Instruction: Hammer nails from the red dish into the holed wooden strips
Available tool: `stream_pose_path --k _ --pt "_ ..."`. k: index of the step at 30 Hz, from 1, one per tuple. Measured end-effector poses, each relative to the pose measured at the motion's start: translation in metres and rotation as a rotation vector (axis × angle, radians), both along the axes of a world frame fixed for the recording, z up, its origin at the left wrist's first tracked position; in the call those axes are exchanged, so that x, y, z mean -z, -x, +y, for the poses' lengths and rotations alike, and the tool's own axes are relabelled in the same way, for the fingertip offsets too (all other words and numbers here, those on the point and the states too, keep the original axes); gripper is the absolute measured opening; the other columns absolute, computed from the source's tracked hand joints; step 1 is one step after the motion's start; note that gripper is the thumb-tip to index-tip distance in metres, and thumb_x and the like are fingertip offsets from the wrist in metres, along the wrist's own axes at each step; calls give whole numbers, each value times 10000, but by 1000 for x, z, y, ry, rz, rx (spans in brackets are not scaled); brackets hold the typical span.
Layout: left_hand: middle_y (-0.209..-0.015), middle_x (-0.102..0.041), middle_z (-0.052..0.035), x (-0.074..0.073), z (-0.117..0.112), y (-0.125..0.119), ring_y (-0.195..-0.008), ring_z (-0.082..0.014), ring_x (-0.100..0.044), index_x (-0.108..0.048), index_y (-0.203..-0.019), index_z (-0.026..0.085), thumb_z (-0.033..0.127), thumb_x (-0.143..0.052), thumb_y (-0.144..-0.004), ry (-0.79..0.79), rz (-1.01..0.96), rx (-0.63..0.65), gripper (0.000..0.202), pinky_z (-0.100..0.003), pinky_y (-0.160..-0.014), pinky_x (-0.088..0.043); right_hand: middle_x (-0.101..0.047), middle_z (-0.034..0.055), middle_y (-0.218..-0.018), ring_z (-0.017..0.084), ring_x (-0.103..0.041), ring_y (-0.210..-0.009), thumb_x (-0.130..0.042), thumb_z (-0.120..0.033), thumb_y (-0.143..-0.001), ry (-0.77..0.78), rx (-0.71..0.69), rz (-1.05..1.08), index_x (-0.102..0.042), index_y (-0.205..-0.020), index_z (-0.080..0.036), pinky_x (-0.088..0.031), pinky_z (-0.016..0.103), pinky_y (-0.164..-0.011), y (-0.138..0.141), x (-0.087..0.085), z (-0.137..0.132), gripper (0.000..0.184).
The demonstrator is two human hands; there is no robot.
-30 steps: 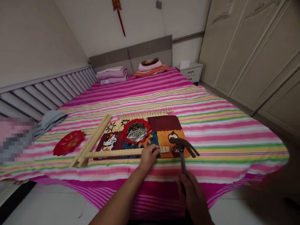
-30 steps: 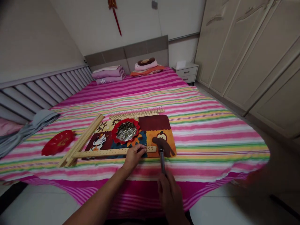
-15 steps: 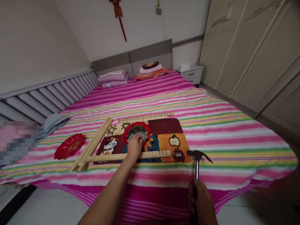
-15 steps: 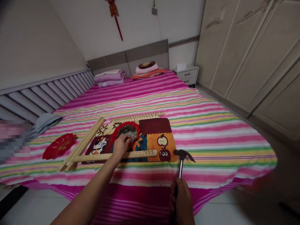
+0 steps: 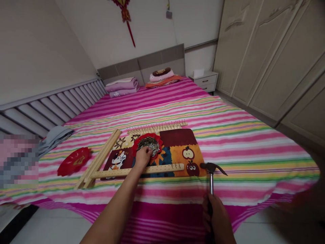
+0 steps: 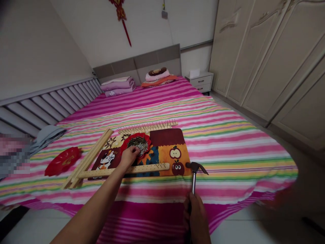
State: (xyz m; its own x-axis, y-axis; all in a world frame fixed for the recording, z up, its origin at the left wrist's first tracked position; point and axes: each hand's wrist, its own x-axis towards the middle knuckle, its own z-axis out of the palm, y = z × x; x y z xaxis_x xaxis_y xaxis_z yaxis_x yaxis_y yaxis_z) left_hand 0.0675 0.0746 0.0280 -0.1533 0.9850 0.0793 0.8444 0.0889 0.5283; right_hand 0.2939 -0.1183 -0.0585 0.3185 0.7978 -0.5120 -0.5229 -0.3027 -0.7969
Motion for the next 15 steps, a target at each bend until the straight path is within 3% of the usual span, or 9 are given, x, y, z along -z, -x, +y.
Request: stream_pose_path --k 5,9,12,15 --pt "-682 -640 26 -10 -6 3 -620 -120 -543 -626 -723 201 252 -570 -722 -120 -310 1 76 -215 -612 -392 -401 -88 -527 54 -289 -358 -591 -596 -720 -18 13 12 -474 -718 -218 -210 147 -258 0 0 1 396" --pt "-599 -600 36 -14 -16 -5 -550 -99 -517 -601 -699 180 280 -621 -666 -121 -589 -20 107 -204 -553 -392 -408 -89 -524 57 -291 -350 -586 -593 -726 -33 9 28 -471 -721 -219 -211 154 -248 -1 3 1 391" --pt "-544 -599 33 -4 -30 -21 -498 -96 -523 -576 -679 168 341 -687 -588 -8 -850 46 224 -194 -493 -385 -411 -89 -520 58 -302 -346 -588 -608 -714 -23 6 18 -475 -728 -219 -218 155 -246 -1 5 2 405" --pt "-478 -580 36 14 -43 -38 -428 -84 -489 -556 -646 163 335 -727 -533 91 -932 94 267 -176 -430 -333 -420 -87 -521 61 -303 -344 -592 -617 -707 -36 10 -1 -483 -738 -220 -221 158 -238 -1 6 2 413"
